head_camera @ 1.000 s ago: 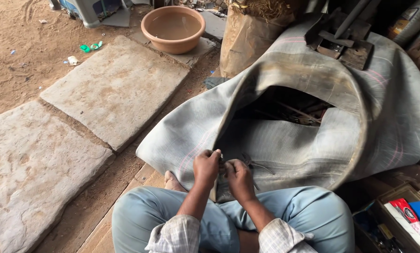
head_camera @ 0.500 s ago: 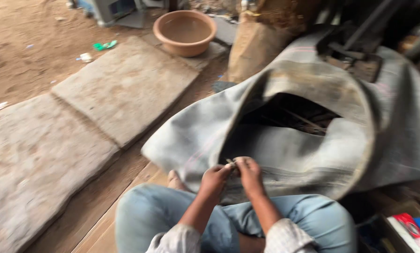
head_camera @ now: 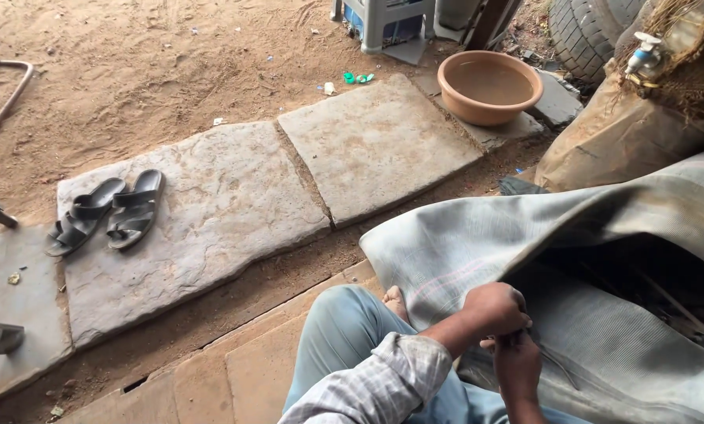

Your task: Repairing or inspecting a motorcycle inner tube by handling the valve area.

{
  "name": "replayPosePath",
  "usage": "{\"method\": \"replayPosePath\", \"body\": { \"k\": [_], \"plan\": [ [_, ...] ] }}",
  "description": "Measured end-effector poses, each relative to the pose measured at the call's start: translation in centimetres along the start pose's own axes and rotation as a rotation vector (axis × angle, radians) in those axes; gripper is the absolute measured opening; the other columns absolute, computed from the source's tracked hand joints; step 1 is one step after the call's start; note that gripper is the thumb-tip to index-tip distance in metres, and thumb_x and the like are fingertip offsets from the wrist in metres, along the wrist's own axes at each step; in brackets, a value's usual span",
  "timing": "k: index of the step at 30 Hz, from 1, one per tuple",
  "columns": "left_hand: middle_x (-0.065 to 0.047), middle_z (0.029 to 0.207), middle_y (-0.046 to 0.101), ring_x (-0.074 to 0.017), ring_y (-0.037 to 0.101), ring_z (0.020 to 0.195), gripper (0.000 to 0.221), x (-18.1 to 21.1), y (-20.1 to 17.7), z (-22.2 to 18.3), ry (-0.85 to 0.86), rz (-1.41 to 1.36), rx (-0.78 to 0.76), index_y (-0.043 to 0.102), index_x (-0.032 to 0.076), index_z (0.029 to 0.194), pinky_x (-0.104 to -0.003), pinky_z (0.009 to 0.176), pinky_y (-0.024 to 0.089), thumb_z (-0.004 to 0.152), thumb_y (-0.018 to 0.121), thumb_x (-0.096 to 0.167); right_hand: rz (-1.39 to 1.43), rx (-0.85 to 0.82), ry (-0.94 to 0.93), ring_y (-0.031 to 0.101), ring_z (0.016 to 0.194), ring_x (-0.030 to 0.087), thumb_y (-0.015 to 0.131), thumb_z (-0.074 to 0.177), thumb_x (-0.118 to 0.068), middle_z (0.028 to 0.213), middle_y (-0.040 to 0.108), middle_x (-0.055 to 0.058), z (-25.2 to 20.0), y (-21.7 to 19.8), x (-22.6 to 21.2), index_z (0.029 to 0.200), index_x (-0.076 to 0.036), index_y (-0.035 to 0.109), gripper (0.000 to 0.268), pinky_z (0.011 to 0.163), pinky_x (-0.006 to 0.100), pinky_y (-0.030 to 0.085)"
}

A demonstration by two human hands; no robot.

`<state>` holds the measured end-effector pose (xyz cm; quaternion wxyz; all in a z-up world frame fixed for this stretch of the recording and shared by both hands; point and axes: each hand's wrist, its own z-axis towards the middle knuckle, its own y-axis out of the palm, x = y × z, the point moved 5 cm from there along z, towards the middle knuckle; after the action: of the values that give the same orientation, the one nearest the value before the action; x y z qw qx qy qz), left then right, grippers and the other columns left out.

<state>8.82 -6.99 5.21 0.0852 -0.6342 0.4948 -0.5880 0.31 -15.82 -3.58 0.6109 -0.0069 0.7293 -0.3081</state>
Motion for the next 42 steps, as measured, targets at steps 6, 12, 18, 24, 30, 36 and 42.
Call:
{"method": "replayPosePath", "body": {
  "k": [6, 12, 18, 24, 30, 36, 42],
  "plan": [
    [-0.014, 0.098, 0.077, -0.0339, 0.073, 0.096, 0.03, -0.2, 0.7, 0.7, -0.011, 0.007, 0.101, 0.082, 0.013, 0.103, -0.045, 0.087, 0.058, 0.08, 0.069, 0.026, -0.53, 0.039, -0.267, 0.071, 0.09, 0.041, 0.072, 0.089, -0.024, 0.094, 0.074, 0.02, 2.6, -0.9, 1.6, 0.093, -0.004, 0.071, 0.021, 0.077, 0.05, 0.055],
    [-0.02, 0.084, 0.075, -0.0276, 0.075, 0.075, 0.033, -4.9, 1.3, -0.6, -0.213, -0.522, 0.267, 0.074, 0.001, 0.105, -0.041, 0.071, 0.059, 0.086, 0.064, 0.026, -0.517, 0.073, -0.517, 0.07, 0.093, 0.039, 0.061, 0.093, -0.015, 0.106, 0.074, 0.013, 0.2, -2.9, -3.4, 0.107, -0.009, 0.072, 0.019, 0.081, 0.05, 0.055],
    [-0.011, 0.081, 0.069, -0.0214, 0.067, 0.065, 0.018, -8.7, 7.7, 0.6, -0.244, -1.372, 0.098, 0.066, 0.0, 0.098, -0.036, 0.061, 0.056, 0.096, 0.062, 0.018, -0.481, 0.166, -0.517, 0.073, 0.08, 0.027, 0.077, 0.087, -0.026, 0.094, 0.079, 0.004, 0.0, -6.5, -8.7, 0.092, -0.012, 0.078, 0.015, 0.073, 0.041, 0.053],
    [-0.008, 0.081, 0.067, -0.0188, 0.062, 0.065, 0.016, -10.1, 10.4, 0.6, -0.193, -1.591, 0.092, 0.064, 0.005, 0.097, -0.033, 0.061, 0.052, 0.098, 0.064, 0.021, -0.456, 0.165, -0.622, 0.072, 0.075, 0.025, 0.081, 0.082, -0.026, 0.09, 0.079, 0.005, 0.5, -7.3, -9.2, 0.091, -0.008, 0.079, 0.02, 0.071, 0.04, 0.053],
    [-0.01, 0.087, 0.073, -0.0238, 0.072, 0.078, 0.022, -5.6, -0.4, -3.5, -0.096, -0.542, 0.395, 0.076, 0.005, 0.092, -0.038, 0.072, 0.055, 0.09, 0.073, 0.027, 0.641, -0.12, 0.119, 0.073, 0.082, 0.015, 0.067, 0.095, -0.021, 0.09, 0.077, 0.005, 1.6, -2.5, -0.9, 0.1, -0.006, 0.077, 0.019, 0.072, 0.036, 0.061],
    [-0.014, 0.092, 0.072, -0.0357, 0.069, 0.087, 0.019, -4.0, -0.7, -5.1, 0.158, -0.188, 0.486, 0.078, 0.007, 0.088, -0.046, 0.079, 0.054, 0.083, 0.074, 0.025, 0.899, -0.033, 0.326, 0.066, 0.072, 0.015, 0.072, 0.098, -0.019, 0.089, 0.074, 0.005, 1.8, -0.8, 2.5, 0.105, -0.007, 0.071, 0.014, 0.069, 0.031, 0.057],
    [-0.017, 0.082, 0.073, -0.0354, 0.072, 0.076, 0.022, -4.9, 2.7, -4.3, 0.014, -0.318, 0.486, 0.075, 0.003, 0.084, -0.046, 0.071, 0.055, 0.084, 0.075, 0.025, 0.814, -0.149, 0.153, 0.065, 0.071, 0.011, 0.075, 0.093, -0.02, 0.084, 0.07, 0.002, 4.4, -0.3, 2.2, 0.105, -0.006, 0.074, 0.018, 0.067, 0.029, 0.054]
  ]
}}
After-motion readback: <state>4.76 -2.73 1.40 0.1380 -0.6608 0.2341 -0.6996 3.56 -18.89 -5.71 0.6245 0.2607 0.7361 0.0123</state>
